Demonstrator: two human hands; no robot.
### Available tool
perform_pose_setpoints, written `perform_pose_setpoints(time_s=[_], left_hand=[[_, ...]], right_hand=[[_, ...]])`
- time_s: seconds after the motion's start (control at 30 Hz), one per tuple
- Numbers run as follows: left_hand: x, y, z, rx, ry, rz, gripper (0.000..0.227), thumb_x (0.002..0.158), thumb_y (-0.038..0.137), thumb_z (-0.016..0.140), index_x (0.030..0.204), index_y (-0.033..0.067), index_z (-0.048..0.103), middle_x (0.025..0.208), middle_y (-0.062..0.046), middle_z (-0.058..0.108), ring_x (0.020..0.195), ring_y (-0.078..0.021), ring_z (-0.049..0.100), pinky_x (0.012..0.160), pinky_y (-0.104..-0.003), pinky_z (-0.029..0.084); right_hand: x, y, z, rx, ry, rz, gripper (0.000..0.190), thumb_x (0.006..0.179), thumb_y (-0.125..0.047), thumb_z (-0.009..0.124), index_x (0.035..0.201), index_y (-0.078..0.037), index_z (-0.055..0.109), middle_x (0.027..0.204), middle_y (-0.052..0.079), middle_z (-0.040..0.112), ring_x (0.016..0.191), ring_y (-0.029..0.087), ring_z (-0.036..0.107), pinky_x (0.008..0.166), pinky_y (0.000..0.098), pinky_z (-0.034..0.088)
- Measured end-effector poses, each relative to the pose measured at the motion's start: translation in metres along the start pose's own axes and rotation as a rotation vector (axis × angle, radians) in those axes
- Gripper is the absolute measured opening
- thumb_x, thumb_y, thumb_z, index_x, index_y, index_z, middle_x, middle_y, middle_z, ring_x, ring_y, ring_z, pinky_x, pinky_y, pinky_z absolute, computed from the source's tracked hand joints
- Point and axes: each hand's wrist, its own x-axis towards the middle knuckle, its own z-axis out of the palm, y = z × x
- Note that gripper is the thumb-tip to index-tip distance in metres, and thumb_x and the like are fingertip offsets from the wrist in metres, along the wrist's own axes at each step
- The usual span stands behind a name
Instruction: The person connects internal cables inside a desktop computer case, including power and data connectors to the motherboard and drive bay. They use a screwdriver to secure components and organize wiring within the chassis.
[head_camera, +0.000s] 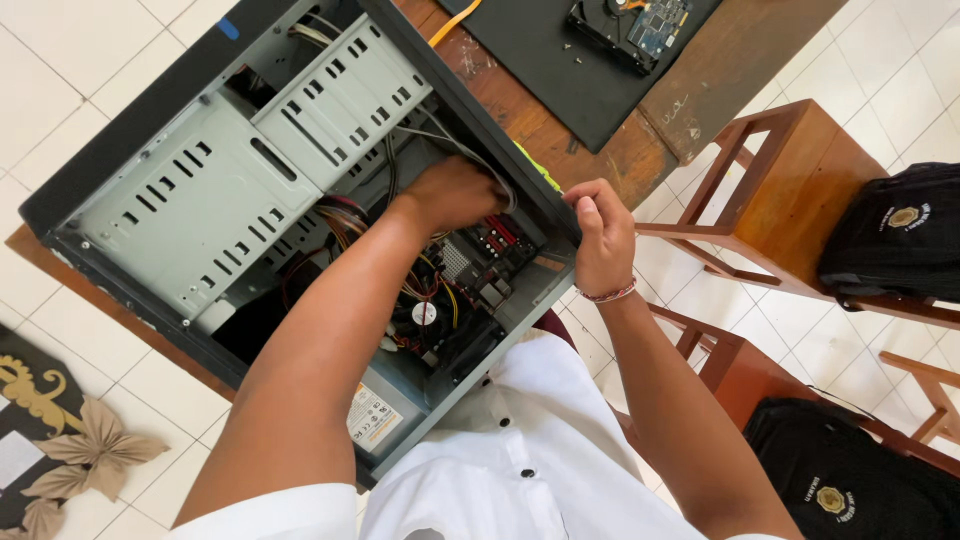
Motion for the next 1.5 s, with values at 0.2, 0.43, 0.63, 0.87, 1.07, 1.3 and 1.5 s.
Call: perform_pose_setpoints(time_s=[0.2,0.43,0.63,0.87,1.07,1.3,1.5], left_hand=[[-0.011,-0.007,0.016,-0.219,-0.019,-0.087,0.015,0.094,0.041,0.063,0.092,0.0308,0.074,0.090,0.003,0.075,0.085,-0.0267,0.076,0.072,-0.050,0.061],[-0.009,-0.006,0.008,-0.355,-0.043,-0.111,0.020,0.094,0.040,0.067,0.106,0.0261,0.076,0.106,0.001,0.075,0.096,-0.0329,0.074,0.076,-0.054,0.060],[-0.005,-0.001,0.013,-0.356,-0.089,-0.189,0.018,0.096,0.034,0.065,0.104,0.0236,0.077,0.104,-0.003,0.076,0.093,-0.0345,0.075,0.075,-0.054,0.061],[0.015,0.001,0.037,-0.055,-0.130,-0.066,0.015,0.093,0.025,0.065,0.086,0.0218,0.078,0.081,-0.003,0.077,0.075,-0.0287,0.077,0.061,-0.048,0.061],[0.022,-0.001,0.050,0.024,-0.088,0.066,0.014,0.089,0.015,0.067,0.082,0.0175,0.079,0.078,-0.003,0.076,0.071,-0.0278,0.075,0.058,-0.045,0.059],[0.029,-0.013,0.059,0.054,-0.069,0.141,0.014,0.086,0.009,0.067,0.080,0.0160,0.078,0.077,-0.004,0.076,0.072,-0.0275,0.075,0.058,-0.043,0.058],[0.024,-0.009,0.038,0.031,-0.056,0.152,0.017,0.084,0.006,0.065,0.075,0.0163,0.074,0.070,-0.003,0.073,0.065,-0.0253,0.073,0.054,-0.041,0.055]], right_hand=[[0.001,0.005,-0.001,-0.008,-0.011,-0.028,0.035,0.106,-0.036,0.046,0.101,-0.011,0.069,0.078,0.010,0.056,0.077,0.021,0.054,0.076,0.0350,0.048],[0.002,0.003,-0.001,-0.005,-0.002,-0.013,0.036,0.106,-0.039,0.046,0.100,-0.012,0.069,0.077,0.008,0.056,0.077,0.019,0.054,0.076,0.0338,0.048],[-0.001,0.006,-0.001,-0.009,-0.009,0.000,0.035,0.105,-0.038,0.046,0.100,-0.011,0.069,0.076,0.008,0.055,0.076,0.019,0.053,0.075,0.0341,0.047],[0.000,0.002,0.000,-0.014,-0.004,-0.009,0.034,0.106,-0.036,0.046,0.100,-0.012,0.069,0.076,0.007,0.054,0.076,0.018,0.052,0.075,0.0328,0.047],[-0.002,0.009,0.000,0.000,-0.003,-0.019,0.035,0.106,-0.036,0.045,0.100,-0.011,0.069,0.076,0.007,0.054,0.076,0.018,0.052,0.077,0.0334,0.047],[0.000,0.004,0.000,-0.003,-0.002,-0.036,0.034,0.106,-0.035,0.045,0.101,-0.011,0.069,0.077,0.008,0.054,0.076,0.020,0.053,0.077,0.0345,0.047],[0.001,0.011,0.000,0.010,-0.004,-0.045,0.035,0.107,-0.035,0.045,0.101,-0.011,0.069,0.077,0.008,0.053,0.077,0.019,0.052,0.077,0.0332,0.047]])
